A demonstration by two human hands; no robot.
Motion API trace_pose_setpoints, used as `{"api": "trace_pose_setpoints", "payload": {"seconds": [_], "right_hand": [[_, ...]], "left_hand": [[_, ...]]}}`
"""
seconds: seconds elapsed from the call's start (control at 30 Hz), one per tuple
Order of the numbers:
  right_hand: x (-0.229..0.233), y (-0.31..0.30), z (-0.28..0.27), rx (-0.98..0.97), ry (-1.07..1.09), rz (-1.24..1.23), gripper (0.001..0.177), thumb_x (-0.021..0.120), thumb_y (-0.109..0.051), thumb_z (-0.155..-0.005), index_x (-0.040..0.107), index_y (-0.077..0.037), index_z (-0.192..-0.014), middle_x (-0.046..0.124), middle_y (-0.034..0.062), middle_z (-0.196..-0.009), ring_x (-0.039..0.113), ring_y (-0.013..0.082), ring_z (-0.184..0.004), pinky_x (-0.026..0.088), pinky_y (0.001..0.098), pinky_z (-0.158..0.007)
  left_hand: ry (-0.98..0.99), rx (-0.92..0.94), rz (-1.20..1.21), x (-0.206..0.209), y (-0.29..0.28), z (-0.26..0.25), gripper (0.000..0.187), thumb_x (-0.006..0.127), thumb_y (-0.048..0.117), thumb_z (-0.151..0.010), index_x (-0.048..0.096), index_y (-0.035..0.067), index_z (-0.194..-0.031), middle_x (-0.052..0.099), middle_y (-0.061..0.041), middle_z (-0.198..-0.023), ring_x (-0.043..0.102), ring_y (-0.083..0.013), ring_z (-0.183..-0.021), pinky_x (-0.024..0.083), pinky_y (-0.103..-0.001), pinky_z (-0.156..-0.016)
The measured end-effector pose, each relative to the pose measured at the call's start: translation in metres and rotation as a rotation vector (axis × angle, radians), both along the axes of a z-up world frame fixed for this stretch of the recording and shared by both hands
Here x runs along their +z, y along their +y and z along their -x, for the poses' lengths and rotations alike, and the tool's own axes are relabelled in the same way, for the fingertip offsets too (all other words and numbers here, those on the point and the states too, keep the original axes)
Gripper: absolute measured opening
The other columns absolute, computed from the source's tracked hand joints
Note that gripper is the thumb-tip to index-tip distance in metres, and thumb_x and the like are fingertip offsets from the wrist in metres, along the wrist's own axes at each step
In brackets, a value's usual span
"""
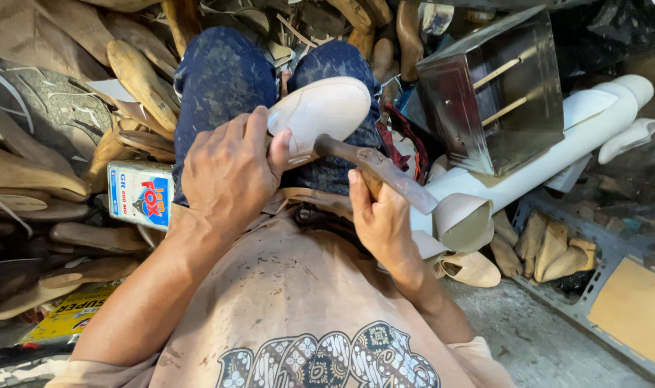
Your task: The person sits on the floor and uses a hammer to tap the sole of a beige slip-on shoe, likely to attach or secure the sole. They repeatedly tap different areas of the shoe's bottom and sides, then inspect the shoe by turning it over and checking the interior.
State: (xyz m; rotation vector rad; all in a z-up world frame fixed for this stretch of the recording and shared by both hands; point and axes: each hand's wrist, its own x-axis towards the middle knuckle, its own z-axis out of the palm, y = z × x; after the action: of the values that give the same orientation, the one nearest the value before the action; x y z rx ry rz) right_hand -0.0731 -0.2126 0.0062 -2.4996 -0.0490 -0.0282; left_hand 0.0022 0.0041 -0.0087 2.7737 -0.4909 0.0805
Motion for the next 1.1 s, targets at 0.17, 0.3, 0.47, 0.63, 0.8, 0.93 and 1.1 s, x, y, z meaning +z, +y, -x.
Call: {"api": "trace_pose_setpoints", "payload": {"seconds": [0.17,0.3,0.47,0.63,0.8,0.93,1.1], "right_hand": [[-0.038,0.011,0.028,-0.137,-0.22,0.1,0.033,0.058,-0.026,-0.103,0.062,0.006,-0.096,0.061,0.0185,-0.079,0.059,0.033,-0.062,0.045,0.0428,-0.056],[-0.041,0.014,0.041,-0.127,-0.245,-0.004,0.027,0.055,-0.025,-0.106,0.06,0.002,-0.105,0.063,0.0134,-0.091,0.064,0.0276,-0.063,0.048,0.0387,-0.049],[-0.022,-0.027,0.029,-0.143,-0.121,-0.12,0.04,0.058,-0.023,-0.104,0.045,-0.014,-0.067,0.036,-0.0035,-0.056,0.033,0.0117,-0.047,0.025,0.0353,-0.047],[0.012,-0.022,-0.023,-0.059,-0.186,-0.264,0.021,0.05,-0.013,-0.108,0.059,0.005,-0.107,0.055,0.0159,-0.088,0.057,0.0238,-0.073,0.051,0.0362,-0.066],[0.009,-0.035,-0.053,0.154,-0.319,0.129,0.02,0.068,-0.019,-0.102,0.069,-0.002,-0.091,0.059,0.0114,-0.066,0.064,0.033,-0.062,0.052,0.0378,-0.062],[0.015,-0.026,-0.055,0.081,-0.318,0.102,0.02,0.067,-0.017,-0.103,0.065,0.0,-0.094,0.058,0.0111,-0.066,0.064,0.0304,-0.058,0.053,0.0328,-0.06],[0.008,-0.056,-0.06,-0.049,-0.263,-0.02,0.026,0.067,-0.02,-0.103,0.064,-0.001,-0.086,0.057,0.009,-0.058,0.061,0.0261,-0.049,0.051,0.0326,-0.051]], "left_hand": [[0.032,0.0,-0.015,0.0,0.002,-0.006,0.032,0.047,0.041,-0.112,0.062,0.015,-0.1,0.068,-0.007,-0.08,0.063,-0.0343,-0.061,0.05,-0.046,-0.058],[0.034,0.017,-0.045,-0.009,0.004,-0.008,0.036,0.05,0.044,-0.112,0.06,0.015,-0.094,0.067,-0.008,-0.074,0.062,-0.0358,-0.057,0.049,-0.048,-0.055],[0.079,0.061,-0.04,-0.012,0.004,-0.004,0.041,0.047,0.048,-0.113,0.058,0.014,-0.094,0.067,-0.01,-0.073,0.061,-0.0405,-0.053,0.047,-0.052,-0.049],[-0.016,0.063,-0.034,-0.011,-0.002,0.0,0.036,0.051,0.046,-0.111,0.059,0.016,-0.092,0.067,-0.007,-0.074,0.063,-0.0333,-0.057,0.05,-0.045,-0.053],[-0.16,0.098,-0.02,-0.029,-0.004,0.005,0.042,0.042,0.053,-0.108,0.062,0.017,-0.101,0.07,-0.005,-0.082,0.074,-0.0242,-0.072,0.055,-0.036,-0.069],[-0.162,0.088,0.003,-0.024,-0.002,0.008,0.042,0.042,0.049,-0.108,0.064,0.013,-0.104,0.07,-0.007,-0.083,0.075,-0.0252,-0.074,0.055,-0.036,-0.069],[-0.177,0.072,0.031,-0.028,-0.004,0.007,0.044,0.042,0.049,-0.108,0.066,0.012,-0.107,0.069,-0.007,-0.084,0.075,-0.0257,-0.076,0.055,-0.036,-0.07]]}}
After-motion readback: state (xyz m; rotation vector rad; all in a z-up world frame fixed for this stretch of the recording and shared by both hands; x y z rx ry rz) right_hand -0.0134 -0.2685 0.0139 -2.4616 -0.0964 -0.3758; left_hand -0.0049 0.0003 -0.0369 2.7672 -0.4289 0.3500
